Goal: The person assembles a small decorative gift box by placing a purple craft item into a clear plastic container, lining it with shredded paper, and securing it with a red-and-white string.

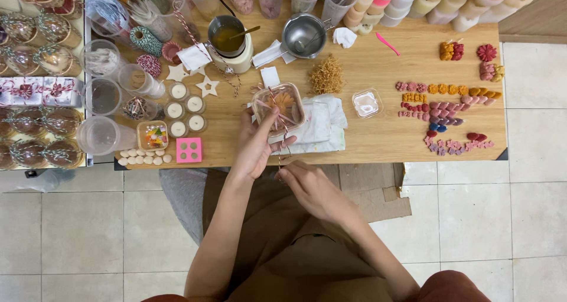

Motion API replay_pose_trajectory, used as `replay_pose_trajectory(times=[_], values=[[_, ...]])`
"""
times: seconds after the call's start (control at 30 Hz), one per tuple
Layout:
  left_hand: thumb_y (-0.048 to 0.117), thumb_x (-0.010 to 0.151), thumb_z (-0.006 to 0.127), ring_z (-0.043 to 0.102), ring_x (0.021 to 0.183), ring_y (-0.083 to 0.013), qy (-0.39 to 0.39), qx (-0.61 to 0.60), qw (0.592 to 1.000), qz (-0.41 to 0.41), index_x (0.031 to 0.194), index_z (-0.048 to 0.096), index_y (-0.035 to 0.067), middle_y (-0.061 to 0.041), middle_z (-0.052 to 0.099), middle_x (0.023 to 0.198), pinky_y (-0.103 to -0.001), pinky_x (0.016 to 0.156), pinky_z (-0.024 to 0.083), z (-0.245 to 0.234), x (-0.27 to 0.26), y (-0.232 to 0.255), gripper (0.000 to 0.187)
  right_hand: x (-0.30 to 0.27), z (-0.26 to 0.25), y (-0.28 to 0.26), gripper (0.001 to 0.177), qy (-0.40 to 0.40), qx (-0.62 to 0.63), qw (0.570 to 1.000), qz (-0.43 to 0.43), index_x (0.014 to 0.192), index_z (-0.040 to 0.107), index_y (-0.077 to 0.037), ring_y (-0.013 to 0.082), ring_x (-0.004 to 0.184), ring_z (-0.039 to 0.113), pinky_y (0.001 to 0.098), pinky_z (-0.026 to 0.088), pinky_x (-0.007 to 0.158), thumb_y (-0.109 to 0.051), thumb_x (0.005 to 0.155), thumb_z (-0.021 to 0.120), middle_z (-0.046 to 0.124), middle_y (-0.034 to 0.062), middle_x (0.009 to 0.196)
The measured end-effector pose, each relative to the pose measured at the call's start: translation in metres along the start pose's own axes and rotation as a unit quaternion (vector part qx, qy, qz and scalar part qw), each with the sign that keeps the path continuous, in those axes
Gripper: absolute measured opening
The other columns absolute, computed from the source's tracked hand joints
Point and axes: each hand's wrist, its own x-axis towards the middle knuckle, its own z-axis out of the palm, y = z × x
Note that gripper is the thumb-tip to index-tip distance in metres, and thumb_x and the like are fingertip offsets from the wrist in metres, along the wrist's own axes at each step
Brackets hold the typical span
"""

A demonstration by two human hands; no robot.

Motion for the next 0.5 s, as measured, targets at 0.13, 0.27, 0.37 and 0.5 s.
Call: replay_pose_trajectory(times=[0.13, 0.27, 0.37, 0.5], values=[[0.028, 0.092, 0.072, 0.071, 0.100, -0.0212, -0.001, 0.031, 0.999, -0.016, 0.134, 0.038, 0.010, -0.011, 0.062, 0.125, -0.036, 0.065, 0.062, 0.000, -0.010, 0.005, 0.057, 0.011, -0.008, 0.018, 0.024, 0.126, 0.062, 0.988, 0.063, 0.122, 0.057, 0.000, 0.0351, 0.101, 0.071, 0.0448, 0.057, 0.087, -0.018, 0.107, 0.053, 0.068, 0.0219, 0.115], [0.030, 0.093, 0.073, 0.067, 0.083, -0.0138, -0.013, 0.070, 0.997, -0.011, 0.137, 0.043, 0.008, -0.008, 0.064, 0.114, -0.024, 0.055, 0.050, 0.000, -0.022, 0.006, 0.058, 0.030, -0.018, 0.038, 0.052, 0.058, 0.206, 0.974, -0.079, 0.143, 0.041, 0.002, 0.0273, 0.126, 0.059, 0.0415, 0.052, 0.103, -0.013, 0.099, 0.064, 0.058, 0.0180, 0.135], [0.028, 0.093, 0.075, 0.064, 0.081, -0.0076, -0.024, 0.059, 0.998, -0.005, 0.136, 0.043, 0.005, -0.008, 0.064, 0.110, -0.021, 0.049, 0.041, 0.004, -0.028, 0.006, 0.058, 0.038, -0.011, 0.052, 0.059, -0.036, 0.308, 0.950, -0.035, 0.144, 0.042, -0.003, 0.0156, 0.122, 0.060, 0.0331, 0.059, 0.096, -0.013, 0.092, 0.068, 0.060, 0.0092, 0.134], [0.030, 0.092, 0.075, 0.058, 0.071, -0.0054, -0.023, 0.095, 0.995, -0.021, 0.135, 0.045, 0.003, -0.009, 0.064, 0.104, -0.018, 0.043, 0.033, 0.001, -0.034, 0.010, 0.059, 0.047, 0.001, 0.077, 0.031, -0.081, 0.284, 0.955, -0.019, 0.124, 0.066, 0.001, 0.0115, 0.095, 0.068, 0.0274, 0.058, 0.082, -0.013, 0.096, 0.069, 0.075, 0.0068, 0.108]])
